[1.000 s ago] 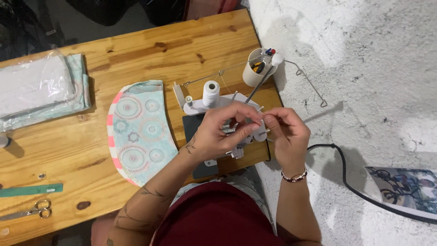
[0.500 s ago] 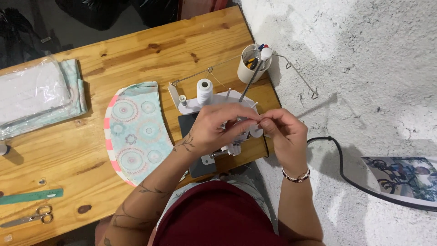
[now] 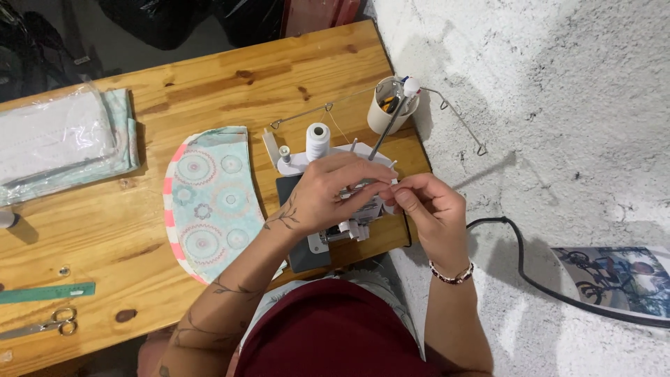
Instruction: The person is threading a serger (overlock sewing machine) by guiding thread through various tension disks and loopers using their hands and tweezers.
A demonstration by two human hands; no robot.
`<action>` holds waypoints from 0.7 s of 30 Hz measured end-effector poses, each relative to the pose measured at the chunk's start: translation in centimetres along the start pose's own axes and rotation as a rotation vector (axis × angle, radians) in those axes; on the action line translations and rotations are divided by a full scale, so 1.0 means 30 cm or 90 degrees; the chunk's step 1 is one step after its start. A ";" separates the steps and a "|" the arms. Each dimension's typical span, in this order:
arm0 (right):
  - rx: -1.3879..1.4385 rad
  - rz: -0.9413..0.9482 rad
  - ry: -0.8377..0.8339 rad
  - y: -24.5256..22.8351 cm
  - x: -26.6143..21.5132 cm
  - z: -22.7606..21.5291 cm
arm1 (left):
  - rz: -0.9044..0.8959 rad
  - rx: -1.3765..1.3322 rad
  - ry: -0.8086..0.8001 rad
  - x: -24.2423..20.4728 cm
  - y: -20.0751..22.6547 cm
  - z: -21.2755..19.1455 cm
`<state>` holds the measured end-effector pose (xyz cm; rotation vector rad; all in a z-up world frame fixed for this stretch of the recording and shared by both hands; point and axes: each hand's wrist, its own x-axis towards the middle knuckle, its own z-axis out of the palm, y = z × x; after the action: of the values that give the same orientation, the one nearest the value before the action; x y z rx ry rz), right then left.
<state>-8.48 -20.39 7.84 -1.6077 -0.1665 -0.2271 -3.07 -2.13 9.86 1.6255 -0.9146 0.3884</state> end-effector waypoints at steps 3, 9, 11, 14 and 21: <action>0.005 0.007 0.004 0.009 -0.006 -0.011 | -0.026 -0.010 -0.004 -0.014 -0.007 -0.004; -0.080 -0.075 -0.007 -0.019 -0.011 -0.009 | -0.027 0.041 -0.005 -0.037 -0.002 0.004; -0.132 -0.128 -0.009 -0.019 -0.006 -0.006 | -0.021 0.048 -0.008 -0.043 -0.005 0.006; -0.209 -0.189 0.011 -0.003 -0.007 -0.002 | -0.022 0.059 -0.021 -0.051 0.003 0.009; -0.244 -0.217 0.059 0.041 0.004 -0.010 | -0.070 0.085 -0.067 -0.040 0.026 0.009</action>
<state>-8.07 -20.76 6.69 -1.9380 -0.3425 -0.6267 -4.46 -1.99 9.49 1.8242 -0.8884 0.2957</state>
